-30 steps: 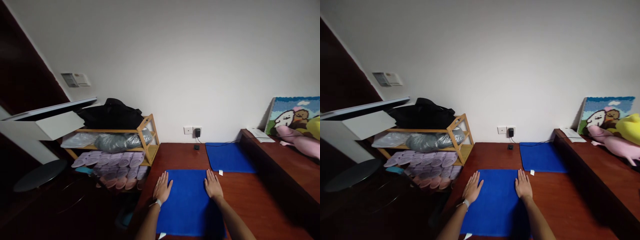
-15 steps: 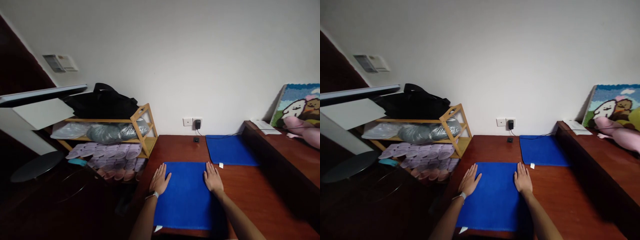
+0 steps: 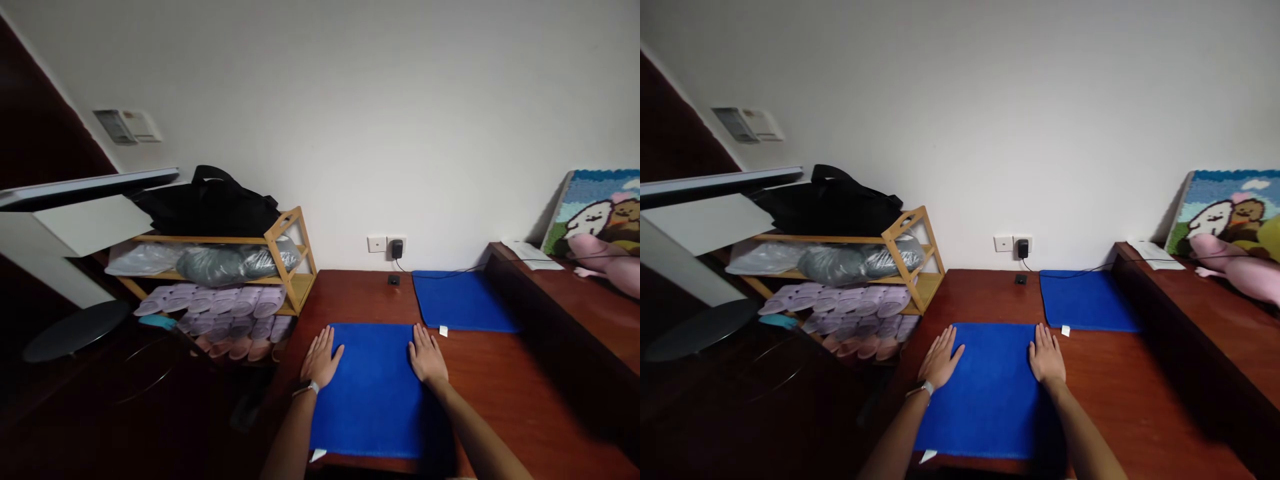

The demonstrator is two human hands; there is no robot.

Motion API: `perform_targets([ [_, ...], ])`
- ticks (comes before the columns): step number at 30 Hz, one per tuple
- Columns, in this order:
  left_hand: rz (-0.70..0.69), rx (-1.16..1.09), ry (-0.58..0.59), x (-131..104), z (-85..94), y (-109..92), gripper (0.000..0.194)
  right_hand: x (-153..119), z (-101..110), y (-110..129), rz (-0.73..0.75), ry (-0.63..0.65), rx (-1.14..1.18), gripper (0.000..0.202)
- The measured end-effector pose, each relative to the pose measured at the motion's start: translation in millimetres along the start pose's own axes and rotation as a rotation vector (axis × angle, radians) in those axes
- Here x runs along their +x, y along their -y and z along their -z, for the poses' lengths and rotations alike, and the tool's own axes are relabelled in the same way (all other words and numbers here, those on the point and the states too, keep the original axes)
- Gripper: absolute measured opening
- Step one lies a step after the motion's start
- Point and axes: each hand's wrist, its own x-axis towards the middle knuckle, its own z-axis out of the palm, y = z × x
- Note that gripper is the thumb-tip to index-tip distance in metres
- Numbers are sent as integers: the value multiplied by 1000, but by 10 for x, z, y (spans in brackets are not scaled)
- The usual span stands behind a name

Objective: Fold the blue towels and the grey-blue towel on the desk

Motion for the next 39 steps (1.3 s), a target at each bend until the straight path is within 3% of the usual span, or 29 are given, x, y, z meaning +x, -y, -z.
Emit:
perform_targets([
  [20, 49, -9, 74, 70, -1, 29, 75, 20, -48, -1, -2, -11, 30, 69],
  [29, 151, -69, 114, 143, 245, -15, 72, 22, -61, -17, 6, -29, 64, 70],
  [31, 157, -42, 36, 190, 250, -171, 71, 25, -58, -16, 7, -25, 68, 70],
  [34, 6, -17, -96, 256, 99, -682, 66, 35, -60, -16, 6, -23, 79, 70],
  [37, -247, -56, -69, 298, -179, -1364, 62, 45, -72, -24, 9, -21, 72, 68],
  [39, -304, -83, -27, 318, -351, -1728, 62, 49, -82, -33, 15, -11, 59, 68],
])
